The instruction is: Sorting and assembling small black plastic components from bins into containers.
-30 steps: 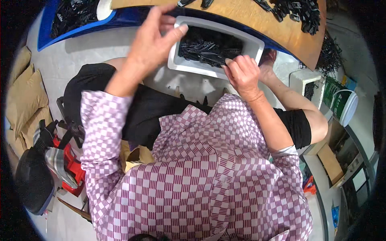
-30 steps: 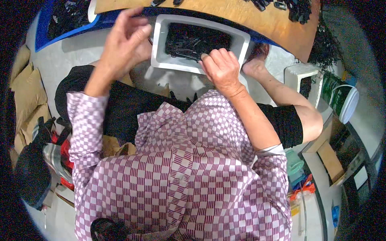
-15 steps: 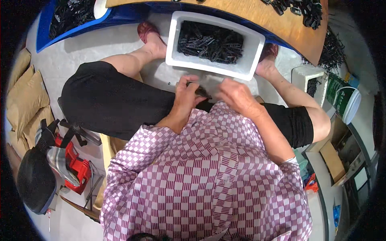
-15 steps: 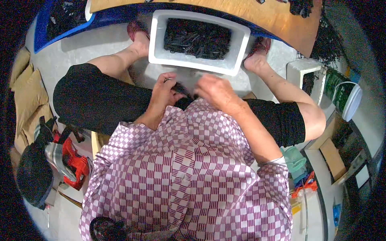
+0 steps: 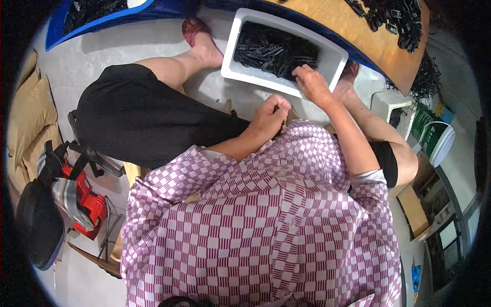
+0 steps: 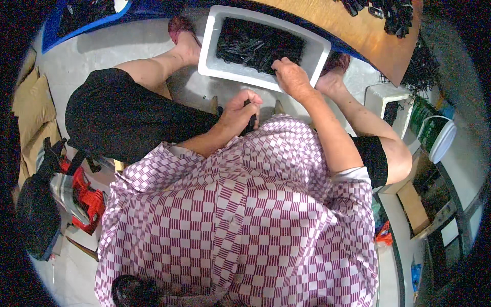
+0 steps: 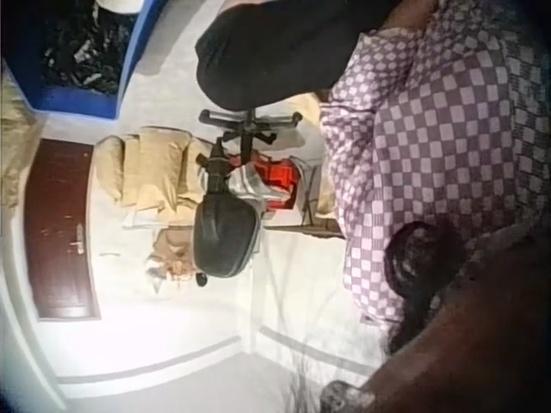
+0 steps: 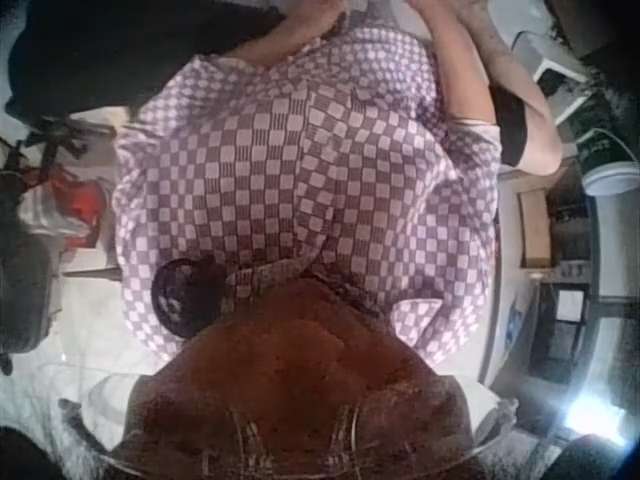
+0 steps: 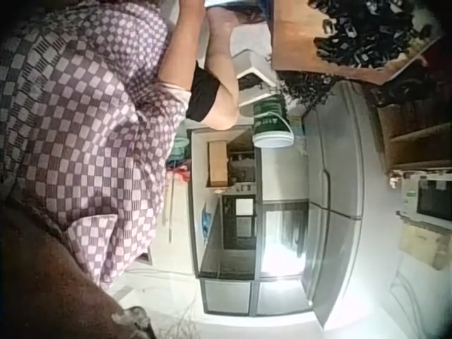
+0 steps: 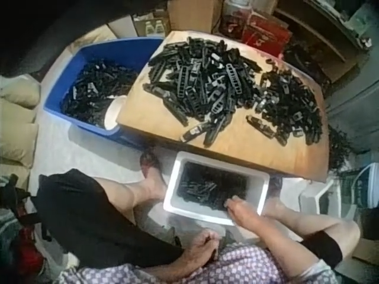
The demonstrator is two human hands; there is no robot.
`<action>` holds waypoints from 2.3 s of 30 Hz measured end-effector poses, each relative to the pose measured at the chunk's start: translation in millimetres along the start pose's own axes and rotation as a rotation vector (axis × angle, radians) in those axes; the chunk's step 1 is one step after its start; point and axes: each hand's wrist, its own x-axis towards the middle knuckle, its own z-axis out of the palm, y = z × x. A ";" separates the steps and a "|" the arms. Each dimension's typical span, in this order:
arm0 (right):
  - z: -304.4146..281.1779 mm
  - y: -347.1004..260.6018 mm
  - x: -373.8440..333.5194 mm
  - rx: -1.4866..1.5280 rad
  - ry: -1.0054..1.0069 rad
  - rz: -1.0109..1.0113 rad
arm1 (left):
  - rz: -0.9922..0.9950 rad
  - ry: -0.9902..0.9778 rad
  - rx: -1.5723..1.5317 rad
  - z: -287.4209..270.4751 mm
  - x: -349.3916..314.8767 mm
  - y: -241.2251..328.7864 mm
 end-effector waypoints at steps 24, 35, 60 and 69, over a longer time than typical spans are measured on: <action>23.0 37.4 38.8 1.014 0.224 0.717 | -0.021 -0.042 0.181 2.3 1.6 2.9; 29.1 68.0 56.1 -0.027 0.220 0.023 | -0.079 -0.086 0.189 2.5 6.2 4.9; 18.9 6.8 34.0 -0.065 0.065 -0.154 | -0.030 -0.065 0.281 7.2 -2.3 13.3; 30.7 19.8 10.4 -0.012 0.023 -0.113 | -0.072 -0.067 0.256 9.8 -1.7 17.4</action>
